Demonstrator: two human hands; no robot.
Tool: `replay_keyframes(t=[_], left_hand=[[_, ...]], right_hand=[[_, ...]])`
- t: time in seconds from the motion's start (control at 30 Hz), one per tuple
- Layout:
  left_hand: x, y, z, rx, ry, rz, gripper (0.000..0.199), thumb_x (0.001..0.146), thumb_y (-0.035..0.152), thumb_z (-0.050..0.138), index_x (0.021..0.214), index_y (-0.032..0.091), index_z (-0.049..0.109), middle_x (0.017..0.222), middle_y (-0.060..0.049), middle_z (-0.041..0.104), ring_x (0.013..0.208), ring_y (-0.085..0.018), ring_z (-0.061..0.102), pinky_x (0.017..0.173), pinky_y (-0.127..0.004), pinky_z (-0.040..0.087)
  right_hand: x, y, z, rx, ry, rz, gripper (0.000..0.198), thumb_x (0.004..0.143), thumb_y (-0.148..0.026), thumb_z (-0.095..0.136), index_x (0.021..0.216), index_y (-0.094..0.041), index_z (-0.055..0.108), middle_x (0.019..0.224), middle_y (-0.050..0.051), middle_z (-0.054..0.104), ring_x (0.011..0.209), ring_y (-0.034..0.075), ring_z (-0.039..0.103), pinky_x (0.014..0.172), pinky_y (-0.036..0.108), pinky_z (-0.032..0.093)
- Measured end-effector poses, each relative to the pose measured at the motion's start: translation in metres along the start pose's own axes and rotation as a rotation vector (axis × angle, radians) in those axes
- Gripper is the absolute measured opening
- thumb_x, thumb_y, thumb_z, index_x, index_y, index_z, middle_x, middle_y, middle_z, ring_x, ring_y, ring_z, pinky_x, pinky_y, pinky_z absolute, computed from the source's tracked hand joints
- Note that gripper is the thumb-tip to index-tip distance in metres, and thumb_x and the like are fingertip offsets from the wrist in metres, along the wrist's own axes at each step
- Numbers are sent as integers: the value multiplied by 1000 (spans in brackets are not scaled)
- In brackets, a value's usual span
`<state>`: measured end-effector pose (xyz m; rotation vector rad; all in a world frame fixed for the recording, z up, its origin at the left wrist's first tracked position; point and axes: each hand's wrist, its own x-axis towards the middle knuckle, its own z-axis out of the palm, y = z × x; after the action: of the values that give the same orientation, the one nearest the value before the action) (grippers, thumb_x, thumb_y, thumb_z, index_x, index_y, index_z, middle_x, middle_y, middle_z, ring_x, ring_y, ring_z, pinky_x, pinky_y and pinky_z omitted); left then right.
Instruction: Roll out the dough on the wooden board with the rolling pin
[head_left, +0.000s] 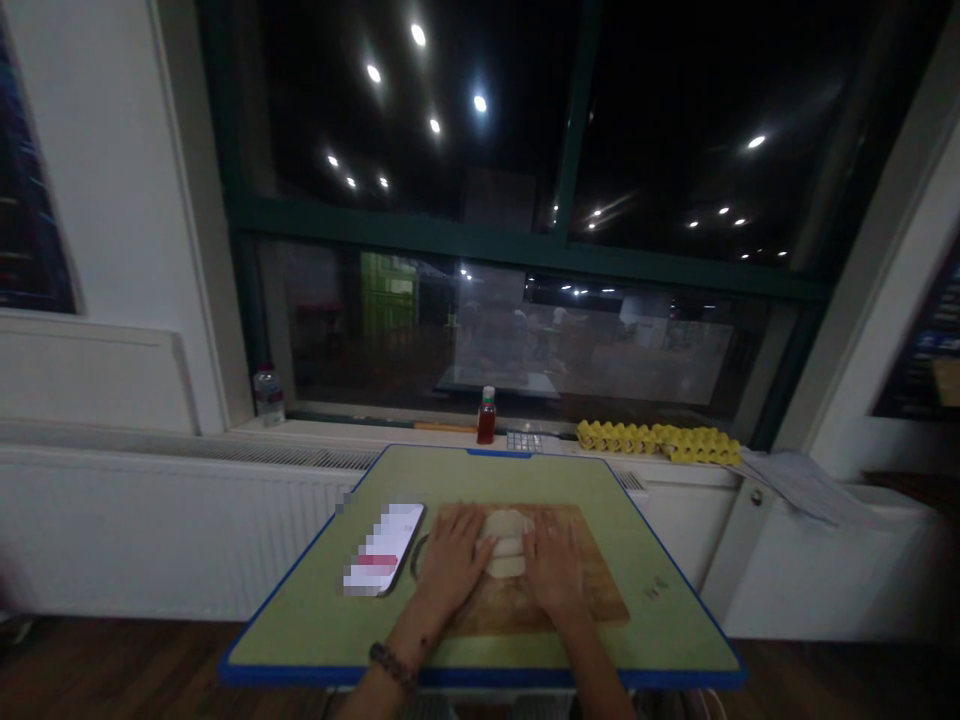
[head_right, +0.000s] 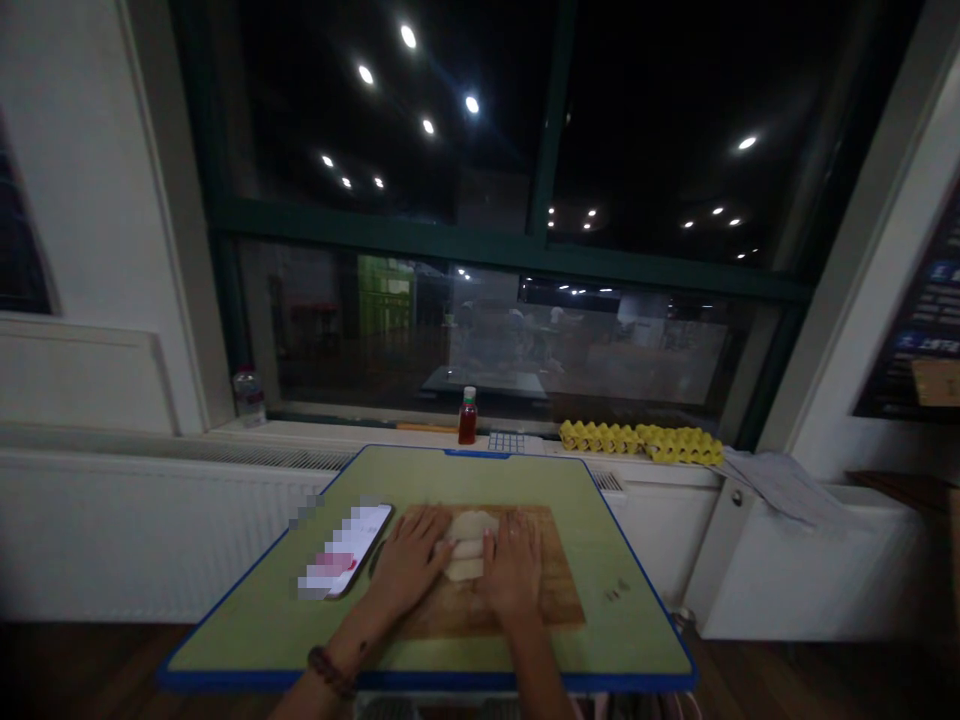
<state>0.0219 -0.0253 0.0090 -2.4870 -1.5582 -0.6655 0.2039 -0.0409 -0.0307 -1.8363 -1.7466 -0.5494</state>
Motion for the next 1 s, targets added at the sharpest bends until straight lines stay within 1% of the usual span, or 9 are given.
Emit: replay_keyframes(t=[0.13, 0.23, 0.3, 0.4, 0.57, 0.67, 0.77, 0.9, 1.0], left_hand=[[23, -3, 1, 52, -30, -77, 53, 97, 41, 36, 141, 14, 47, 146, -14, 47, 137, -31, 40, 110, -53, 33], [25, -4, 4, 64, -20, -91, 53, 98, 40, 34, 137, 10, 51, 141, -18, 52, 134, -32, 45, 108, -52, 35], [20, -2, 5, 64, -12, -81, 53, 98, 41, 34, 134, 7, 54, 138, -19, 55, 131, -31, 48, 108, -50, 36], [3, 4, 2, 47, -5, -48, 50, 97, 42, 37, 127, 9, 60, 135, -18, 58, 126, -31, 53, 107, -49, 38], [-27, 9, 2, -36, 62, 47, 47, 94, 43, 47, 128, 13, 59, 133, -14, 60, 124, -29, 55, 108, -48, 39], [-44, 8, 11, -48, 174, 131, 49, 94, 44, 49, 132, 15, 54, 137, -11, 58, 127, -27, 52, 108, -48, 37], [-56, 8, 21, -16, 289, 165, 50, 93, 40, 51, 138, 18, 48, 139, -7, 57, 127, -26, 50, 110, -47, 34], [-61, 13, 23, -1, 316, 136, 47, 93, 34, 52, 138, 21, 48, 133, -5, 60, 120, -24, 53, 110, -46, 30], [-61, 14, 20, -16, 316, 141, 45, 92, 32, 52, 135, 22, 50, 131, -4, 61, 119, -24, 53, 110, -46, 30]], right_hand=[[32, -5, -2, -13, -148, -25, 50, 100, -29, 24, 126, -10, 62, 136, 16, 55, 132, 28, 46, 113, 50, 24], [37, -5, 3, -20, -139, -28, 50, 99, -28, 25, 127, -7, 61, 136, 18, 54, 131, 30, 47, 111, 52, 27], [30, -2, 9, -23, -83, -41, 50, 100, -28, 24, 129, -7, 59, 136, 18, 54, 131, 30, 47, 111, 51, 28], [8, 4, 14, -31, 24, -99, 49, 100, -26, 25, 130, -9, 58, 139, 16, 52, 133, 27, 45, 112, 48, 28], [-29, 12, 5, -22, 213, -170, 43, 99, -27, 32, 131, -13, 56, 140, 15, 53, 135, 26, 42, 111, 47, 31], [-42, 11, -4, -25, 186, -117, 48, 100, -32, 30, 139, -10, 48, 140, 16, 52, 135, 25, 42, 110, 46, 32], [-52, 8, -12, -33, 139, -53, 54, 100, -40, 28, 143, -9, 43, 144, 15, 48, 136, 26, 40, 111, 46, 31], [-63, 6, -18, -38, 117, -38, 57, 100, -42, 28, 145, -10, 39, 150, 12, 41, 139, 27, 35, 113, 48, 27], [-67, 7, -19, -23, 121, -37, 56, 100, -45, 29, 143, -13, 44, 149, 11, 43, 139, 29, 34, 113, 49, 27]])
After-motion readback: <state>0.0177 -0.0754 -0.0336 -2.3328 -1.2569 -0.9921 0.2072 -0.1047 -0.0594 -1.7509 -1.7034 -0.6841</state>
